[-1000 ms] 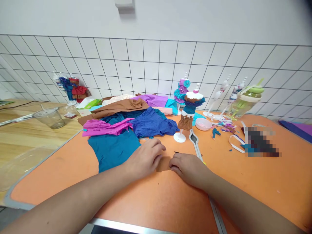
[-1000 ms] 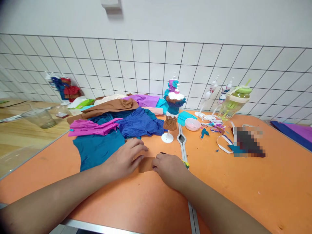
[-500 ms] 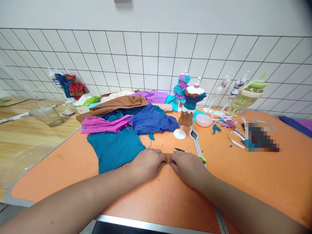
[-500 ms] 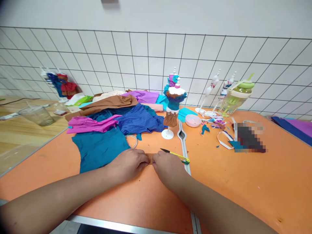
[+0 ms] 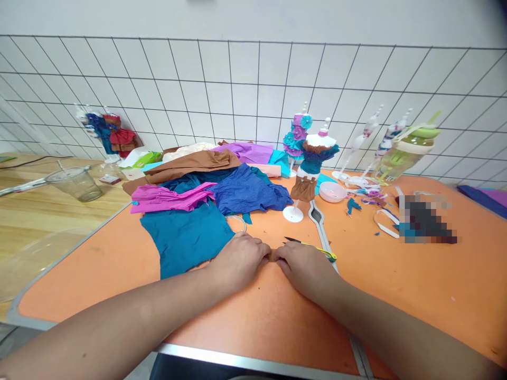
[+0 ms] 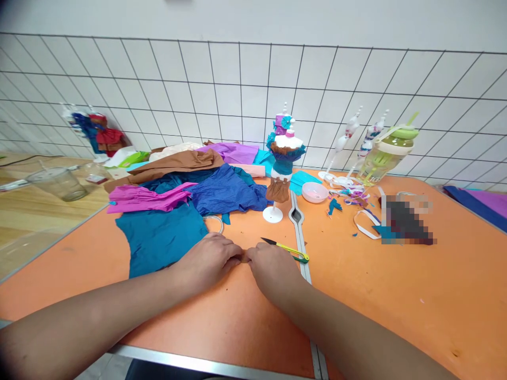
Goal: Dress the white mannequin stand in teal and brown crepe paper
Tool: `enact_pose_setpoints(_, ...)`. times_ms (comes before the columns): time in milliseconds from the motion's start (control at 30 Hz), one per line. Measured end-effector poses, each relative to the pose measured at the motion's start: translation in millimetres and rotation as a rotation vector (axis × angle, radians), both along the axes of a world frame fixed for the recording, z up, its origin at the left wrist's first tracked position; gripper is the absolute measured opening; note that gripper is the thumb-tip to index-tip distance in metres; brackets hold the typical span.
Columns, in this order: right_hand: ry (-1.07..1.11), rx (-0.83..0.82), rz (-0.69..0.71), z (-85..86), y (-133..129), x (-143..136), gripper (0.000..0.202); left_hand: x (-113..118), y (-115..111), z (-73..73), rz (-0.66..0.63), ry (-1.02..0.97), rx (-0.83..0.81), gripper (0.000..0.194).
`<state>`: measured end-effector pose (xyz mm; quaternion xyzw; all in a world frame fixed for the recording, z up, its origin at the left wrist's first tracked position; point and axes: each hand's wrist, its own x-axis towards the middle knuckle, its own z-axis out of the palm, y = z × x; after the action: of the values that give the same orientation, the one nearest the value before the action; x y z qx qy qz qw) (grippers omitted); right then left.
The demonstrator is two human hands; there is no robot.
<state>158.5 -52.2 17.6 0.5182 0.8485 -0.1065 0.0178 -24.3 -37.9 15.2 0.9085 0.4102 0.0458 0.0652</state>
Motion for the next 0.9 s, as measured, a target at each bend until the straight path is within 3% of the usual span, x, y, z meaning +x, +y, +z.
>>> enact_pose_setpoints(200, -0.036, 0.084, 0.06, -5.7, 0.3, 2.1, 0.026, -0.8, -0.3, 2.6, -0.022, 0.074, 0.038, 0.023)
enact_pose_setpoints(367, -0.034, 0.055, -0.012, -1.1, 0.0, 2.2, 0.02, -1.1, 0.3, 3.2, 0.001, 0.056, -0.002, 0.024)
enact_pose_setpoints(900, 0.026, 0.064, 0.007, 0.5, 1.2, 1.1, 0.024, 0.0, -0.1, 2.5, -0.012, -0.014, -0.026, 0.027)
